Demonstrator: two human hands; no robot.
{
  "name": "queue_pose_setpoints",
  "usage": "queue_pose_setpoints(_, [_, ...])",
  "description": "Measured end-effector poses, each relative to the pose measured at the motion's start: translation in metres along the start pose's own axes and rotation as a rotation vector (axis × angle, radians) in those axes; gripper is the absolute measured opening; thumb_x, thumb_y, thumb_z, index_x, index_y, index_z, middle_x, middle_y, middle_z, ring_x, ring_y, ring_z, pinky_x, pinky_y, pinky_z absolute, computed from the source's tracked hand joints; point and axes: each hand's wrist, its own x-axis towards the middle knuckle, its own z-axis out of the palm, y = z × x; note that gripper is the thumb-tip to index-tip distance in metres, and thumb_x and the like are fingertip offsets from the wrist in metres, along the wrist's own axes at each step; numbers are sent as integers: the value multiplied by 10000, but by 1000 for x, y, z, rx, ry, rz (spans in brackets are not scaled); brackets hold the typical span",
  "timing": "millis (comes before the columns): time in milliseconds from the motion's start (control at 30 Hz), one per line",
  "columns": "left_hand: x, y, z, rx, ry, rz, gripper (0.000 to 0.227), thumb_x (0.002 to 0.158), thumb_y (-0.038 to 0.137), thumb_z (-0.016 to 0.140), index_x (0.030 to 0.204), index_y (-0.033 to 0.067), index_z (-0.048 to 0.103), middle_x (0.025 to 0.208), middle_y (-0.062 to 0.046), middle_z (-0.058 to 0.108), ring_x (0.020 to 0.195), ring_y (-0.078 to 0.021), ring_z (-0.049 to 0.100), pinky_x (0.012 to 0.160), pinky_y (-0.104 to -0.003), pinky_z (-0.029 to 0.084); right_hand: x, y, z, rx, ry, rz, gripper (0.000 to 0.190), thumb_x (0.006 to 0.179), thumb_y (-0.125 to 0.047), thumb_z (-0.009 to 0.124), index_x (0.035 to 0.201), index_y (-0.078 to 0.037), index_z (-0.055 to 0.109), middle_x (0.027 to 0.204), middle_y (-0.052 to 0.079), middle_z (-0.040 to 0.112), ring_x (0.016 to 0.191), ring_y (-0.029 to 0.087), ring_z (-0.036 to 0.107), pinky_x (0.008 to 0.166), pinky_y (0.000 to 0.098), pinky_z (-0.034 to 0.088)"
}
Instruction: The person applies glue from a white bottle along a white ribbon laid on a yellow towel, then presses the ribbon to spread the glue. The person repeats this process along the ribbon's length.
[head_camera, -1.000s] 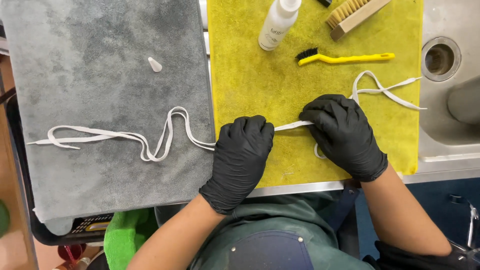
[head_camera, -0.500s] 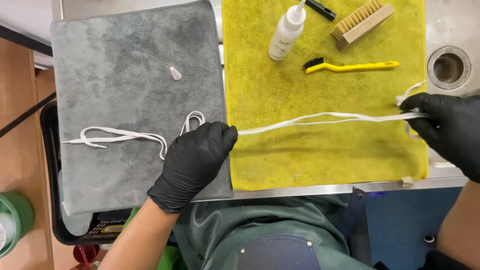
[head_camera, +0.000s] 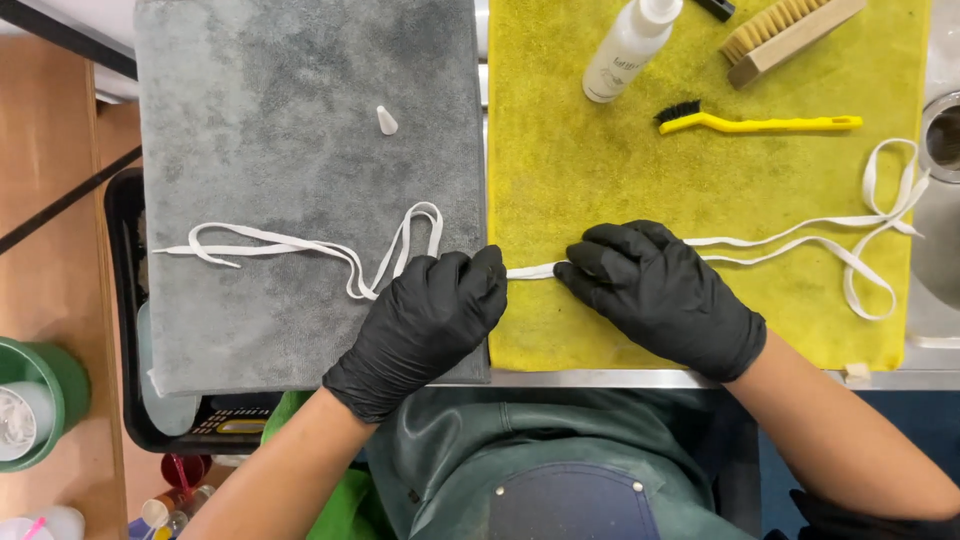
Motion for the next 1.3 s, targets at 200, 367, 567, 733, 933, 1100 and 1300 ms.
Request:
queue_pose_setpoints(200, [-18,29,-14,-166,-189,-258,463,986,108,431,1430,123,561,1428,-61,591,1311,-287,558,1031,-415,419,-7,-3,-8,22,-44,61,343,979,-59,584,1308,-126,656,1166,68,646,1026,293,643,840,427,529])
queue_pose_setpoints(367, [-9,60,-25,-209,-223,-302,461,982,145,433,1418,122,580,1367,-58,605,1232,-263,595,964,-380,473,-3,-4,-5,-21,11,122,284,1028,-129,625,1309,-124,662,1152,83,664,991,288,645,799,402,522])
queue_pose_setpoints(567, [-9,74,-5,-244,-210,-433,398,1029,330,590,1372,133,637,1425,-56,597,1284,-264,575,1031,-415,449,0,0,0,-160,-7,75,327,1026,-54,623,1326,-182,650,1084,41,635,913,255,626,731,371,508])
queue_pose_setpoints(733, [-16,76,-7,-280,-198,-436,346,1027,336,640,1309,144,695,1420,-33,590,1286,-260,560,1005,-415,448,3,-2,-8,-182,-5,31,331,1008,-7,674,1308,-145,667,1100,47,586,926,242,619,711,366,512])
queue_pose_setpoints(933, [-20,81,-4,-233,-248,-394,384,1071,371,597,1385,153,637,1464,-32,585,1306,-260,586,1056,-419,396,7,3,-16,-144,-60,-13,215,986,-52,723,1193,-77,672,1108,86,624,905,270,629,688,386,474])
queue_pose_setpoints(1100, [-17,78,-6,-293,-235,-390,324,1062,313,617,1334,144,669,1436,-67,597,1270,-299,593,999,-446,446,3,5,-18,-106,-71,-19,363,1023,-23,586,1359,-140,659,1183,74,621,968,262,634,785,389,558])
queue_pose_setpoints(1300, [-14,74,-9,-306,-143,-417,162,1046,300,689,1165,191,704,1452,-10,575,1244,-250,577,949,-383,469,-1,8,-6,-78,-103,-47,329,986,-24,645,1289,-152,650,1143,36,635,904,261,625,706,375,491])
